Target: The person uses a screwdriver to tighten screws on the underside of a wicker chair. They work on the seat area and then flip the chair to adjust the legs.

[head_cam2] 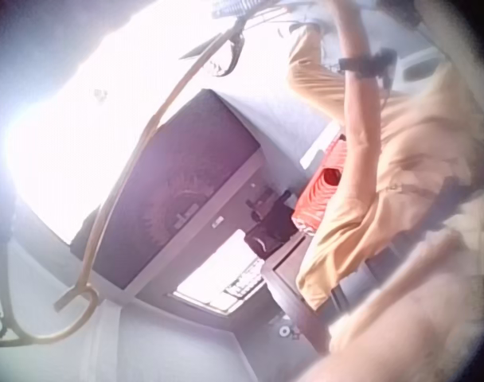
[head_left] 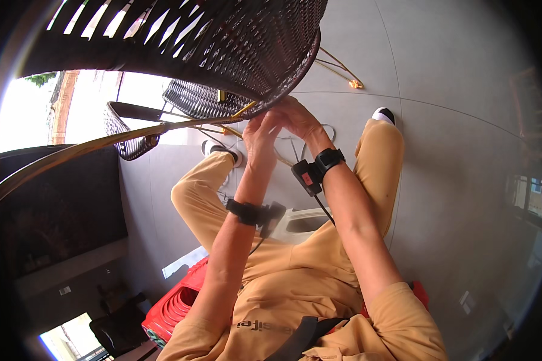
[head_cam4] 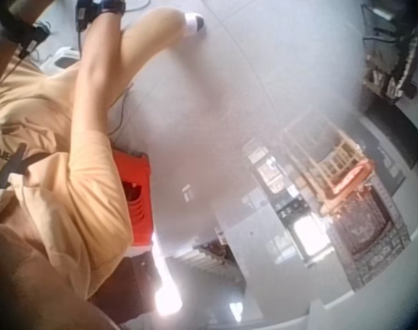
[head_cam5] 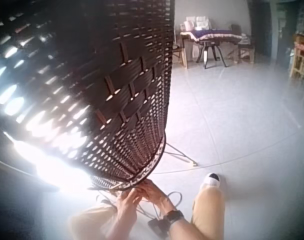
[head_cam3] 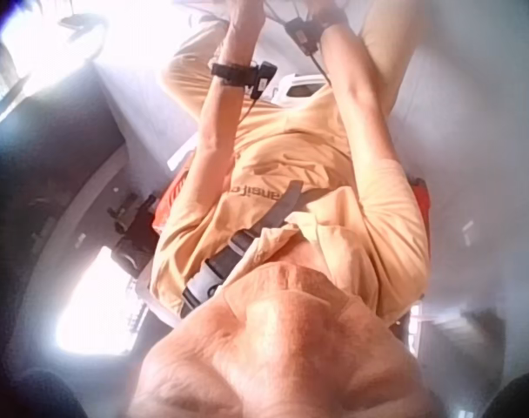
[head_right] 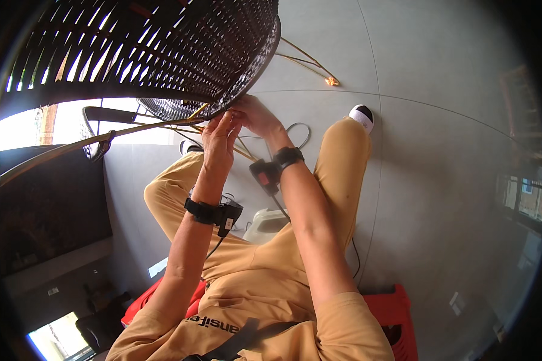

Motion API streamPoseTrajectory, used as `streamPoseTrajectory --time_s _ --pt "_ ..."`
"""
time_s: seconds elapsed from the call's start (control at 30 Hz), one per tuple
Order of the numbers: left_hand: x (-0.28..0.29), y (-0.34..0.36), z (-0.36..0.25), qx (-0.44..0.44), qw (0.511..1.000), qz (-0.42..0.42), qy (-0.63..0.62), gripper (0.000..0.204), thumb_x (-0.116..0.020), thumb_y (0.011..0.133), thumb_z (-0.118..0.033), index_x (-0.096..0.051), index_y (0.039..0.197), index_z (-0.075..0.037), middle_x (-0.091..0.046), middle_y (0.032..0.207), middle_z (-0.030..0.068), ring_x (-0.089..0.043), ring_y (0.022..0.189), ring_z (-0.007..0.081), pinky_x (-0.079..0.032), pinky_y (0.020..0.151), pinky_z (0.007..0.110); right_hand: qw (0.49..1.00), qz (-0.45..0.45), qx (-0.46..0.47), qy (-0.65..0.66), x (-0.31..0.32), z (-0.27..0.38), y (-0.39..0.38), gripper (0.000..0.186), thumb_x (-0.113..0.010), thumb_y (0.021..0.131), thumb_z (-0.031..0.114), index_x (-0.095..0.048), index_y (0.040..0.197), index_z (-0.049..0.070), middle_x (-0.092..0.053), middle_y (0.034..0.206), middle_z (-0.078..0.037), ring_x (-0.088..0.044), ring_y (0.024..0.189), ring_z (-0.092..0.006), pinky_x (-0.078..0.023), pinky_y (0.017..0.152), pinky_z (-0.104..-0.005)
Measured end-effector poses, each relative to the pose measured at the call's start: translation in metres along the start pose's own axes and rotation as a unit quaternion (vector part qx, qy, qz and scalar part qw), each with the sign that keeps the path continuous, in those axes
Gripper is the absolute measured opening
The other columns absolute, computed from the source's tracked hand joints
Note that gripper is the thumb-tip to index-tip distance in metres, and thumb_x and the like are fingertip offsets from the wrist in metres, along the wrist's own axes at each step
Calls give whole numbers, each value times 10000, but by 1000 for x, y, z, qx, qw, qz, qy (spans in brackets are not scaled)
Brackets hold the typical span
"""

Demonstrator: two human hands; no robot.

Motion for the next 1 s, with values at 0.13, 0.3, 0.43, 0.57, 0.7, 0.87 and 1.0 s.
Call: streamPoseTrajectory --time_s 0.13,0.3,0.43,0.57,0.7,0.87,1.0 --pt "-1 0 2 22 999 -26 -25 154 -615 907 -153 -623 1049 -93 -639 932 2 -611 829 104 -504 758 240 999 4 19 32 1 -1 0 192 -544 917 119 -573 1059 -6 -627 947 -65 -616 821 -125 -529 682 -246" --pt "-5 -2 0 41 999 -27 -21 157 -606 912 -154 -613 1057 -95 -632 942 7 -609 851 119 -504 770 255 998 21 9 57 8 -6 6 187 -544 912 99 -566 1062 -12 -628 941 -74 -620 810 -129 -533 662 -242" --pt "-1 -1 0 43 997 -31 -57 162 -596 917 -151 -596 1064 -84 -619 975 25 -602 896 153 -504 804 283 999 -14 15 37 12 -14 14 160 -547 901 71 -577 1031 -19 -628 898 -74 -623 759 -127 -530 628 -223" --pt "5 0 3 57 995 -38 -77 169 -593 920 -168 -589 1062 -77 -616 980 33 -598 914 166 -499 826 297 999 -25 9 43 9 -15 10 129 -545 893 57 -594 985 -20 -615 835 -63 -615 711 -122 -524 606 -215" --pt "5 3 5 57 995 -26 -80 176 -589 925 -187 -587 1063 -79 -618 955 29 -593 911 165 -495 829 291 999 -12 12 48 10 -12 10 123 -544 891 55 -596 974 -19 -607 823 -55 -608 718 -116 -521 616 -218" --pt "5 -2 -2 43 995 -57 -68 210 -592 921 -188 -578 1063 -33 -637 1010 93 -624 909 175 -515 771 283 999 21 16 25 4 -8 8 192 -573 889 134 -610 1019 -3 -606 922 -43 -555 782 -117 -482 696 -258" --pt "6 -21 -19 33 986 -70 148 241 -606 908 -181 -588 1022 31 -671 930 151 -674 683 180 -534 567 238 998 24 42 49 13 -12 10 136 -571 883 113 -609 965 12 -567 841 -15 -495 721 -104 -440 654 -251"
Point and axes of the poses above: each hand's wrist, its own y-axis towards the middle knuckle, its own x-axis out of the back of the hand, z = x × y, the point moved 4 cm from there along y, towards the middle knuckle
